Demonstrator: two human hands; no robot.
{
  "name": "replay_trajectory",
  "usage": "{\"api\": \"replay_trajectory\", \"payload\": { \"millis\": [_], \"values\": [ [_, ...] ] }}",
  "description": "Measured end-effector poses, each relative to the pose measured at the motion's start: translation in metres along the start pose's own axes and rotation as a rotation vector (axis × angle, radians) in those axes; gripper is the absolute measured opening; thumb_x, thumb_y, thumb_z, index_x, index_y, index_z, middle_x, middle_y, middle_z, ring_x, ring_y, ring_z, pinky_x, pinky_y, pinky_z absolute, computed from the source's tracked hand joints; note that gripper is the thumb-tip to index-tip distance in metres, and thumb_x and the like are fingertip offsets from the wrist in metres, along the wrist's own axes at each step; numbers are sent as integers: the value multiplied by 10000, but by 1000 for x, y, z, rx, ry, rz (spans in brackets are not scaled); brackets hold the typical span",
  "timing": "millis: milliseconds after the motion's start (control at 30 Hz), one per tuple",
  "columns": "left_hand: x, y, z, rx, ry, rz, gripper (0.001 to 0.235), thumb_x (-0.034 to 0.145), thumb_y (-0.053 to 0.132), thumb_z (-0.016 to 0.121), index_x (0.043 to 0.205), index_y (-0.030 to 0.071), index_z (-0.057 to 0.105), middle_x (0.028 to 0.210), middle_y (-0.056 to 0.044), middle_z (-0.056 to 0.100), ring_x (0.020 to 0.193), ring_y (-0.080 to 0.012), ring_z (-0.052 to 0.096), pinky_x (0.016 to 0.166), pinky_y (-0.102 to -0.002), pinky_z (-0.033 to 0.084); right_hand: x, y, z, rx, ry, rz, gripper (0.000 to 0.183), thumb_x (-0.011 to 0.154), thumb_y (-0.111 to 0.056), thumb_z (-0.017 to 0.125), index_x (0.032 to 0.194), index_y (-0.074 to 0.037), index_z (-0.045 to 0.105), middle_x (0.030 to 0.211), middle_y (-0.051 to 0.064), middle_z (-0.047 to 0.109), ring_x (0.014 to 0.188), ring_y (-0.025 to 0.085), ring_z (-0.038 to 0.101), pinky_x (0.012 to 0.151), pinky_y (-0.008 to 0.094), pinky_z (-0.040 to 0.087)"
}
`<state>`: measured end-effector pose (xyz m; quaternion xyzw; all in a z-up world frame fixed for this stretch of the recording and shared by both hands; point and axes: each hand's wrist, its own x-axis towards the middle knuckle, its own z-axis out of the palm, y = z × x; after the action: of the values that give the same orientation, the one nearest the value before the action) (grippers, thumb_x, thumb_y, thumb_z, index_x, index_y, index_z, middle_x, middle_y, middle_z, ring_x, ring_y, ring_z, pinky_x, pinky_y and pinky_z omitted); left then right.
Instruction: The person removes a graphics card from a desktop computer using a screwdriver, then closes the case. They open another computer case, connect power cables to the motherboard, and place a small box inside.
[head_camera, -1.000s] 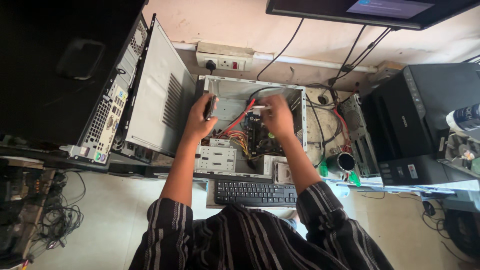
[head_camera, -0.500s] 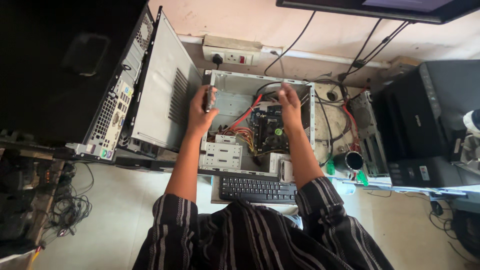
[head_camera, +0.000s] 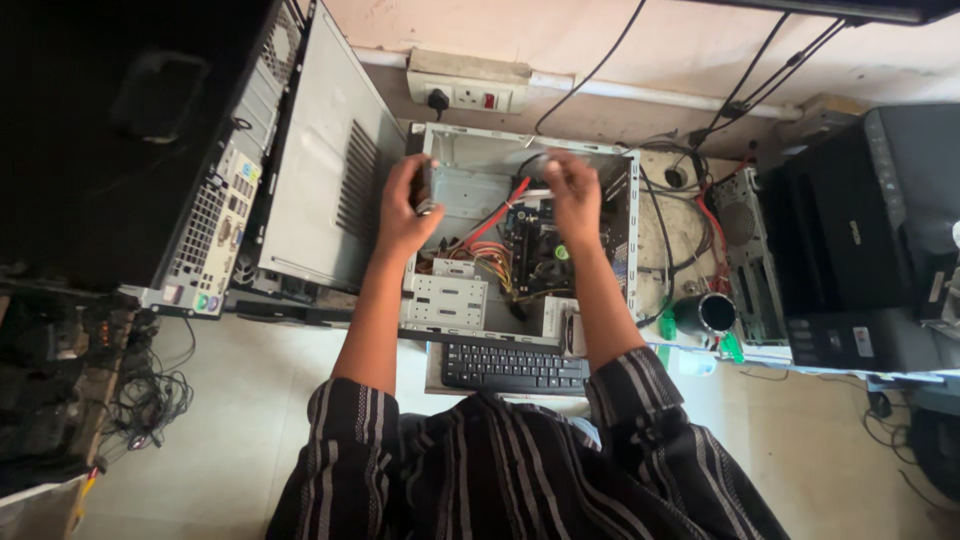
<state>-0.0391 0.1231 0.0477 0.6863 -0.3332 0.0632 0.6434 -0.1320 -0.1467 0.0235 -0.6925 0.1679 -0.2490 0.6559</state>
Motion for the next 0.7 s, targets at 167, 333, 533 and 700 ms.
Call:
{"api": "replay_trajectory", "payload": {
  "millis": [167,333,533,700],
  "values": [
    [7,31,6,459,-185,233,633,617,67,814,1215,107,610,1114,-84,608,1076,-342,574,893,-464,452,-48,-67,15,-583,-375,-594,74,855,-81,795,927,-91,779,887,66,748,851,261,640,853,406,433],
    [7,49,10,598,-292,246,668,567,110,867,1186,116,617,1094,-87,587,1082,-340,541,856,-470,422,-66,-81,11,-526,-615,-517,131,825,-145,836,897,-72,756,875,76,718,859,269,655,830,381,502],
    [5,51,13,651,-297,242,650,584,91,857,1192,135,629,1084,-70,588,1080,-318,538,885,-462,435,-69,-69,4,-505,-636,-319,136,814,-144,833,896,-58,765,842,82,717,760,221,661,679,335,519],
    [3,51,15,650,-258,229,671,566,78,842,1197,123,620,1097,-69,597,1102,-335,536,878,-466,432,-68,-43,-3,-599,-321,-135,180,860,-260,844,893,-89,796,819,43,737,679,143,677,640,297,518]
  ]
}}
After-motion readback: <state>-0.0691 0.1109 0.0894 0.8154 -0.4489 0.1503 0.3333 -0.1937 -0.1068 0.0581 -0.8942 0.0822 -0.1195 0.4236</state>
